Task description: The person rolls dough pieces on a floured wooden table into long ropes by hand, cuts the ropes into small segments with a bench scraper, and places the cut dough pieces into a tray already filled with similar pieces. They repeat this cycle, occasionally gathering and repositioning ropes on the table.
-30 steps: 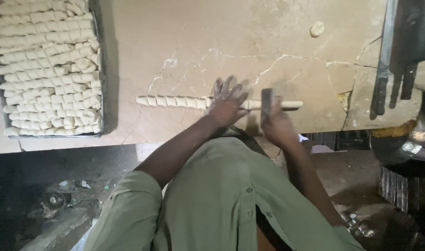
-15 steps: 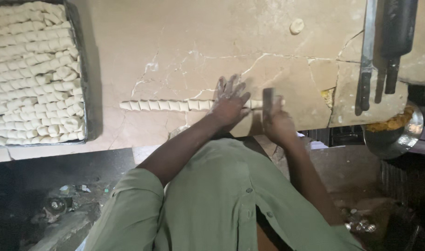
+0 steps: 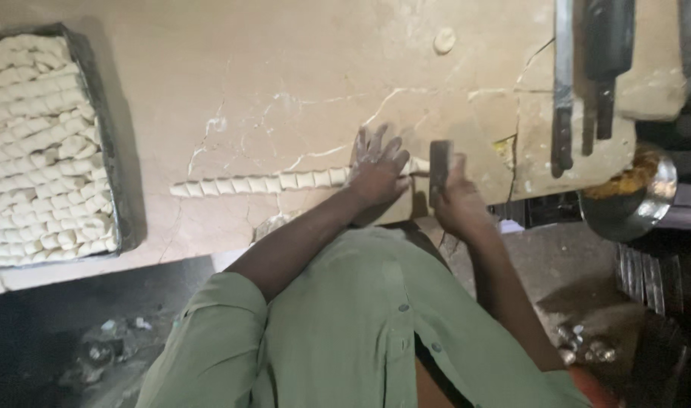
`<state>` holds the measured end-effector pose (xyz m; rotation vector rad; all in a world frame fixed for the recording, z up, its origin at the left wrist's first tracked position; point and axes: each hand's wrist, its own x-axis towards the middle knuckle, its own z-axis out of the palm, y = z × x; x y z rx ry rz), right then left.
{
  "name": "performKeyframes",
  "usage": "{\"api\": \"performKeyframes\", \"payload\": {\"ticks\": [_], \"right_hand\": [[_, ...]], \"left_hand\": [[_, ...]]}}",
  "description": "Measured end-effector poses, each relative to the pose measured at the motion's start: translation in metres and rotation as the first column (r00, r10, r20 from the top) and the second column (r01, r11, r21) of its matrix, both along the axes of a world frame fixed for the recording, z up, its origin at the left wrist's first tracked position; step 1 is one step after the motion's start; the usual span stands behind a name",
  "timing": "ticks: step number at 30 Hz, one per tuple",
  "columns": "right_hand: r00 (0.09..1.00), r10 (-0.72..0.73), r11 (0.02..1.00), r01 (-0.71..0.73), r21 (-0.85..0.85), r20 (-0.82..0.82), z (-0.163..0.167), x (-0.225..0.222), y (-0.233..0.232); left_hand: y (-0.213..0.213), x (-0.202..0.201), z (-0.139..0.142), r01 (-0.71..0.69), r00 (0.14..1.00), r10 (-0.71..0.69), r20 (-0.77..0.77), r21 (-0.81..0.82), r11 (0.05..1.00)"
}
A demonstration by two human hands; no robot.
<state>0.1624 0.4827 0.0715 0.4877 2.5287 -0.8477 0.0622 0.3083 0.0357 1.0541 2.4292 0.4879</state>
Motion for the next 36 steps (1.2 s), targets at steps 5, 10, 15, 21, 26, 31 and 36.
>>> {"api": "performKeyframes", "payload": {"ticks": [5,10,15,21,26,31,36], "right_hand": [[0.995,-0.043,0.997,0.048,-0.060,0.088,-0.003,-0.006,0.022],[0.973,-0.203,0.978,0.207,0.021,-0.111,-0.007,-0.010,0.065],[0.984,-0.176,0.919,0.175,0.352,-0.029,-0.041,0.013,0.061],[0.642,0.568,0.794,-0.264,0.547,-0.515,-0.101,0.012,0.050],[0.821,0.285,0.910,-0.068,0.410,-0.496,-0.077,-0.032,-0.001],[0.725,0.504,0.846,-0.305,0.437,-0.470,-0.042,-0.039,-0.174],[0.603,0.641,0.764,-0.441,0.472,-0.474,-0.044,-0.056,-0.264]], "left_hand": [[0.012,0.002,-0.002,0.046,0.986,-0.027,-0.165,0.115,0.992],[0.024,-0.003,0.010,0.085,0.996,-0.085,-0.023,0.039,0.996],[0.013,-0.013,-0.001,0.169,0.985,-0.169,-0.030,-0.009,0.986],[-0.110,-0.046,-0.030,-0.191,0.968,0.172,-0.182,-0.090,0.978],[-0.266,-0.048,-0.005,-0.609,0.792,0.581,-0.189,-0.313,0.729],[-0.339,-0.013,0.027,-0.589,0.798,0.497,-0.341,-0.262,0.765],[-0.348,-0.007,0.022,-0.440,0.888,0.400,-0.227,-0.165,0.883]]}}
